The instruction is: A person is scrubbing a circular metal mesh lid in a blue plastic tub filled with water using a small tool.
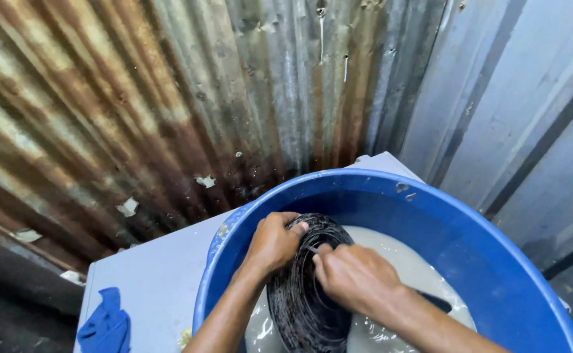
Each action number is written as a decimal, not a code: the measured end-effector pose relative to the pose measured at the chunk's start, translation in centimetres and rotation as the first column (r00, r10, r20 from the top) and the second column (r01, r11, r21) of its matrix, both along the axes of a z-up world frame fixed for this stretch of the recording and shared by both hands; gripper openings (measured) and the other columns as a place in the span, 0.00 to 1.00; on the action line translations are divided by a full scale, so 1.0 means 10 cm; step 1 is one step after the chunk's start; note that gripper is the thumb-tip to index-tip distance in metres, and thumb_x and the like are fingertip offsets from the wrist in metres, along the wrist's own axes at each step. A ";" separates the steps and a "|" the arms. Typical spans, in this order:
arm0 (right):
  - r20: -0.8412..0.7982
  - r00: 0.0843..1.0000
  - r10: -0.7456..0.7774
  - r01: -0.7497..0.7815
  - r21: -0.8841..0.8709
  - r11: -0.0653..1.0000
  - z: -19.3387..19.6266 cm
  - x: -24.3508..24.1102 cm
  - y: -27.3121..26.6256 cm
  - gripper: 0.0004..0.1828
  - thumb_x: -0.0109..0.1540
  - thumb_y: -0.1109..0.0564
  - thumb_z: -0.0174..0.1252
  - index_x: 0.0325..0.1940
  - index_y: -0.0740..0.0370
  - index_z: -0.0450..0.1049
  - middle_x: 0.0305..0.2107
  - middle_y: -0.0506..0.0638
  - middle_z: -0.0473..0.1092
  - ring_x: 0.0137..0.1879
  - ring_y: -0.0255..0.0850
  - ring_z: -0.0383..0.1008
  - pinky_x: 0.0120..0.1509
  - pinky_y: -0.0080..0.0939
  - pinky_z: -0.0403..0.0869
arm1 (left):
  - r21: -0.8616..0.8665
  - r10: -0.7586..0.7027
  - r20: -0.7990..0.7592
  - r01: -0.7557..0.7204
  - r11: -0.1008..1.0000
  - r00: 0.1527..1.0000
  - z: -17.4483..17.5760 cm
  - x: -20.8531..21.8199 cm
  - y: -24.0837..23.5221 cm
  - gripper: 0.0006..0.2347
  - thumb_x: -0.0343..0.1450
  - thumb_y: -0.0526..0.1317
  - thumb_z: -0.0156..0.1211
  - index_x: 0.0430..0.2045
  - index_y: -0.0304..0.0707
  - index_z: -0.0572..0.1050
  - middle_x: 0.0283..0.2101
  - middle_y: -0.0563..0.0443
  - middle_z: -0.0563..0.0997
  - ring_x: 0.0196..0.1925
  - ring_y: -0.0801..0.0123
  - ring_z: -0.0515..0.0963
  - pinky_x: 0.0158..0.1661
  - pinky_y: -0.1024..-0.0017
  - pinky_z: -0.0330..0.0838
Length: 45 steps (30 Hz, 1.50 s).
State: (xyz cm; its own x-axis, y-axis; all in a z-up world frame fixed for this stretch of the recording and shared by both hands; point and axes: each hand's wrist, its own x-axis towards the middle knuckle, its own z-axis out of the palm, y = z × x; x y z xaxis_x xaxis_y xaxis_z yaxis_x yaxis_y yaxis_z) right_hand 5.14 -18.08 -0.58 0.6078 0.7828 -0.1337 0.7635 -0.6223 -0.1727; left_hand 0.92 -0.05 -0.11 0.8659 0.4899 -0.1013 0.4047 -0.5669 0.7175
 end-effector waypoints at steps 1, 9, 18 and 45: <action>-0.014 1.000 0.004 -0.004 -0.008 1.000 -0.12 0.07 0.02 0.25 0.80 0.42 0.34 0.53 0.59 0.72 0.35 0.62 0.80 0.40 0.68 0.82 0.44 0.75 0.78 | -0.008 0.004 -0.014 -0.004 1.000 1.000 -0.03 -0.03 0.00 0.19 0.78 0.48 0.62 0.62 0.45 0.85 0.64 0.46 0.88 0.70 0.54 0.84 0.69 0.61 0.73; 0.039 0.999 -0.007 0.006 0.017 1.000 -0.08 0.13 0.03 0.25 0.78 0.43 0.34 0.52 0.59 0.74 0.40 0.66 0.81 0.46 0.75 0.81 0.49 0.79 0.76 | 0.019 -0.018 0.041 0.017 1.000 0.999 -0.02 0.04 0.00 0.19 0.77 0.47 0.60 0.61 0.44 0.85 0.63 0.47 0.89 0.70 0.54 0.84 0.68 0.60 0.74; -0.075 0.992 -0.099 0.105 0.074 0.992 -0.46 0.67 -0.16 0.33 0.75 0.42 0.33 0.48 0.67 0.79 0.41 0.74 0.82 0.53 0.76 0.85 0.58 0.76 0.82 | -0.060 0.026 -0.002 -0.026 0.998 1.000 0.13 -0.05 -0.05 0.20 0.77 0.48 0.62 0.64 0.45 0.85 0.61 0.32 0.88 0.72 0.35 0.79 0.68 0.43 0.76; -0.498 0.859 -0.120 0.249 0.201 0.947 -0.14 0.42 0.01 0.31 0.73 0.39 0.44 0.52 0.65 0.84 0.49 0.77 0.81 0.63 0.73 0.82 0.68 0.73 0.78 | -0.064 0.033 0.040 -0.030 0.998 0.999 0.28 -0.12 -0.14 0.23 0.78 0.46 0.60 0.68 0.39 0.82 0.65 0.30 0.86 0.74 0.30 0.77 0.69 0.40 0.74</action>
State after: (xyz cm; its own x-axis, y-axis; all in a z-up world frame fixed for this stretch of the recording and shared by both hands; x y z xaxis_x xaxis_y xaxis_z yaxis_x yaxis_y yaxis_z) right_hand 9.32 -17.98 -1.99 0.6571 0.7084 -0.2577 0.4238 -0.6299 -0.6509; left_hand -0.24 -1.41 2.68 0.8542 0.5106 -0.0979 0.3913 -0.5073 0.7678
